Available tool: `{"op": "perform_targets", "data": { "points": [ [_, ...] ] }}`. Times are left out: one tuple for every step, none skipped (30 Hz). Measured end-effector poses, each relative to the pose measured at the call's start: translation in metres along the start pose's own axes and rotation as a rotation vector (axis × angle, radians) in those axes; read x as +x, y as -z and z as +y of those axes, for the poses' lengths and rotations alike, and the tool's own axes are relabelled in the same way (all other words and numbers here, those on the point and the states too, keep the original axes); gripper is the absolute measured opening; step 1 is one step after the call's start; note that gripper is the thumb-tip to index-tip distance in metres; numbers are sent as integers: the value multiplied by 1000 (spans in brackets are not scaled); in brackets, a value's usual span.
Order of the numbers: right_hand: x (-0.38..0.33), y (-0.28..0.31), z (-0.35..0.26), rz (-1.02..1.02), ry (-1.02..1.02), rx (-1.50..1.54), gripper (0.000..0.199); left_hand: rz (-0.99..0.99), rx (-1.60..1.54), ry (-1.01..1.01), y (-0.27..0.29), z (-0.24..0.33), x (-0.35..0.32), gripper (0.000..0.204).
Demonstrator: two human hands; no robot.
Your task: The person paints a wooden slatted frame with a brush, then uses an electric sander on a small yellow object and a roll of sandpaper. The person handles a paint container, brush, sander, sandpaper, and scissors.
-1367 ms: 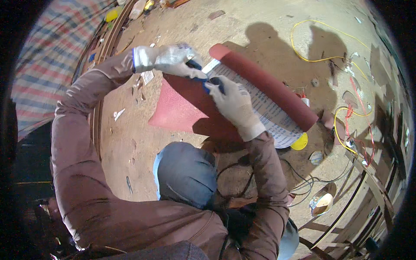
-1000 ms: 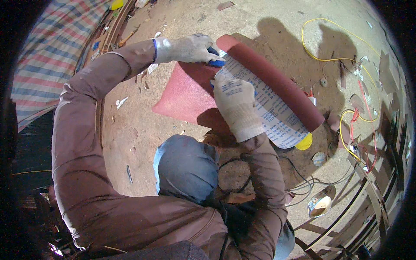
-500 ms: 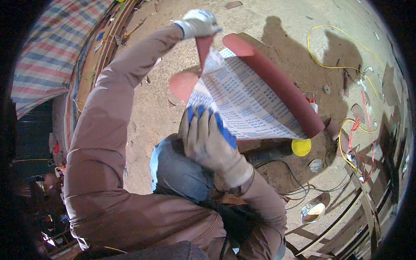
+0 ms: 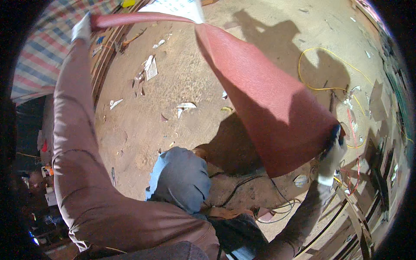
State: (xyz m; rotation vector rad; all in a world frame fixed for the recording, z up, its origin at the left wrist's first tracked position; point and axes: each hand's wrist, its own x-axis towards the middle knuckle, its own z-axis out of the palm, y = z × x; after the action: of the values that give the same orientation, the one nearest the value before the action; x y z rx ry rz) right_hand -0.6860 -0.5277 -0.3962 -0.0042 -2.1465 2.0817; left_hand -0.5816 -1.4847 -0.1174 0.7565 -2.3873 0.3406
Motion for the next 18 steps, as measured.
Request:
{"op": "perform_targets", "data": {
  "points": [
    [26, 20, 21, 4, 17, -107, 39, 16, -479, 387, 6, -10, -11, 54],
    [59, 23, 45, 28, -10, -120, 39, 144, -795, 730, 20, -27, -24, 61],
    [88, 12, 58, 40, -52, -112, 38, 144, -900, 801, 45, -68, -48, 61],
    [101, -19, 58, -4, 23, -242, 38, 76, -941, 775, 71, -115, -87, 62],
    [110, -55, 57, -48, 85, -373, 38, 10, -964, 758, 98, -151, -117, 63],
    [127, -71, 53, -35, 79, -340, 39, -30, -993, 750, 115, -175, -137, 64],
    [147, -81, 43, -13, 91, -312, 40, -38, -995, 790, 122, -196, -164, 63],
    [155, -99, 29, 5, 184, -472, 39, -4, -954, 849, 135, -211, -194, 62],
    [161, -111, 14, 17, 264, -643, 38, 28, -911, 909, 143, -228, -229, 62],
    [174, -116, 7, 12, 246, -674, 38, 46, -885, 980, 135, -239, -266, 61],
    [191, -120, -2, 13, 226, -706, 39, 59, -864, 1042, 124, -246, -299, 60],
    [210, -115, -8, 63, 236, -814, 41, 74, -837, 1079, 124, -241, -314, 60],
    [222, -113, -12, 97, 244, -921, 43, 91, -789, 1133, 129, -242, -340, 59],
    [221, -125, -20, 138, 145, -941, 44, 122, -729, 1199, 141, -259, -385, 58],
    [219, -129, -22, 191, 37, -966, 46, 141, -675, 1254, 148, -264, -421, 58],
    [230, -100, -10, 260, 60, -957, 47, 168, -643, 1301, 154, -263, -446, 57],
    [256, -48, 0, 347, 110, -944, 49, 197, -632, 1358, 149, -258, -470, 56],
    [279, 8, 1, 410, 106, -899, 52, 211, -629, 1428, 133, -248, -497, 56]
  ]
}}
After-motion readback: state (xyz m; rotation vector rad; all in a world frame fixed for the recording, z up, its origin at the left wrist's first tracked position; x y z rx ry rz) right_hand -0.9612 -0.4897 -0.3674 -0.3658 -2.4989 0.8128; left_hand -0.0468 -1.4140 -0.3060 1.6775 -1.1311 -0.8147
